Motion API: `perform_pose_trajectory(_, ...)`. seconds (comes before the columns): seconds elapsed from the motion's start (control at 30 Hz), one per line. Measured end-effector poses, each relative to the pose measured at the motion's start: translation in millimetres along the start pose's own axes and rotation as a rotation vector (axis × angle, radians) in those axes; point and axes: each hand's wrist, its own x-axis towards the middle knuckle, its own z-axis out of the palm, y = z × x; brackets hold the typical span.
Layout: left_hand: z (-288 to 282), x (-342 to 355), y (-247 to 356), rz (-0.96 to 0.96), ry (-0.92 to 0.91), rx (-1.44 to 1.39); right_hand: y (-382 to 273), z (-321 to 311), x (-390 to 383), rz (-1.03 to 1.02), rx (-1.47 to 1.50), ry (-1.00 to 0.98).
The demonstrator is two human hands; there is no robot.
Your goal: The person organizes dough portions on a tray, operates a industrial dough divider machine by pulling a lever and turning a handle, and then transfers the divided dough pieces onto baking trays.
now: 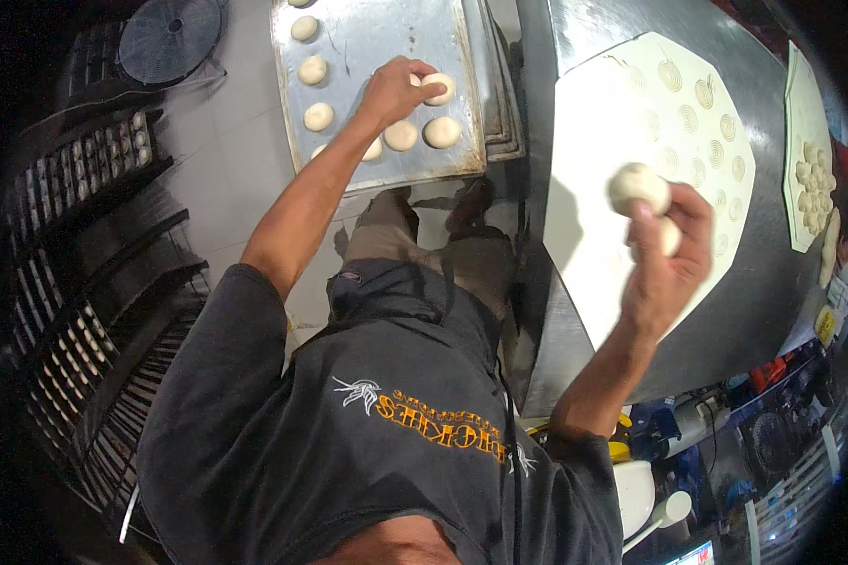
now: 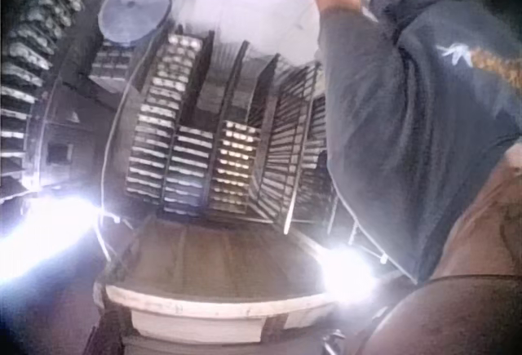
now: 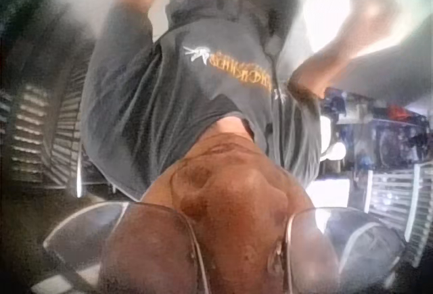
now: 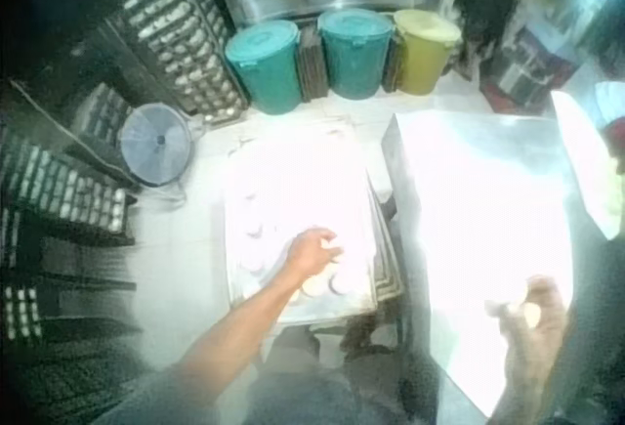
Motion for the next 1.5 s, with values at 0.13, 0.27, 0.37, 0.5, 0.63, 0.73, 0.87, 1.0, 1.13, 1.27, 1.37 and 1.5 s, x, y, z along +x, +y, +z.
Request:
perform_pose_trajectory(0.13, -8.4, -11.4, -6.3, 0.116, 0.135, 0.052, 11.9, 98.2, 3.0, 0.132, -0.116, -0.229)
perform_pose_trajectory(0.27, -33.0, -38.7, -17.7, -0.199, -0.009, -0.446, 73.4, 195.2, 46.6, -0.002, -0.322, -0.285)
perform_pose_trajectory(0.37, -59.2, -66.4, -31.8, -0.305, -0.139, -0.700, 121.8, 245.3, 91.2, 0.093, -0.443, -0.322)
perform_pose_trajectory(0.5, -87.0, -72.7, -45.8, -0.243, -0.118, -0.755, 153.9, 274.6, 121.9, 0.005, -0.752, -0.359)
perform_pose_trajectory(0.63, -99.2, -18.0, -44.1, -0.034, 0.056, -0.660, 148.0, 261.4, 118.2, -0.033, -0.762, -0.285)
perform_pose_trajectory(0.73, -95.5, 55.1, -29.4, 0.109, 0.039, -0.551, 128.5, 243.0, 99.2, 0.306, -0.586, -0.268)
perform_pose_trajectory(0.87, -78.3, 133.3, -11.0, 0.172, 0.079, -0.259, 120.9, 207.3, 62.0, 0.445, -0.363, -0.289)
perform_pose_trajectory(1.0, -68.0, 155.0, -11.2, 0.238, 0.067, -0.093, 109.6, 203.0, 49.4, 0.514, -0.134, -0.217)
perform_pose_trajectory(1.13, -69.6, 143.4, -17.6, 0.295, 0.236, -0.043, 96.8, 233.3, 83.7, 0.362, -0.055, -0.169)
perform_pose_trajectory(1.27, -85.1, 99.4, -27.5, 0.338, 0.317, -0.166, 107.4, 278.4, 158.2, 0.089, -0.168, -0.257)
perform_pose_trajectory(1.37, -106.8, 31.8, -30.7, 0.229, 0.219, -0.292, 127.8, 323.8, 211.6, 0.029, -0.159, -0.299)
perform_pose_trajectory(1.5, -106.9, -49.2, -56.0, 0.141, 0.103, -0.388, 179.8, 352.6, 257.8, -0.329, -0.577, -0.255)
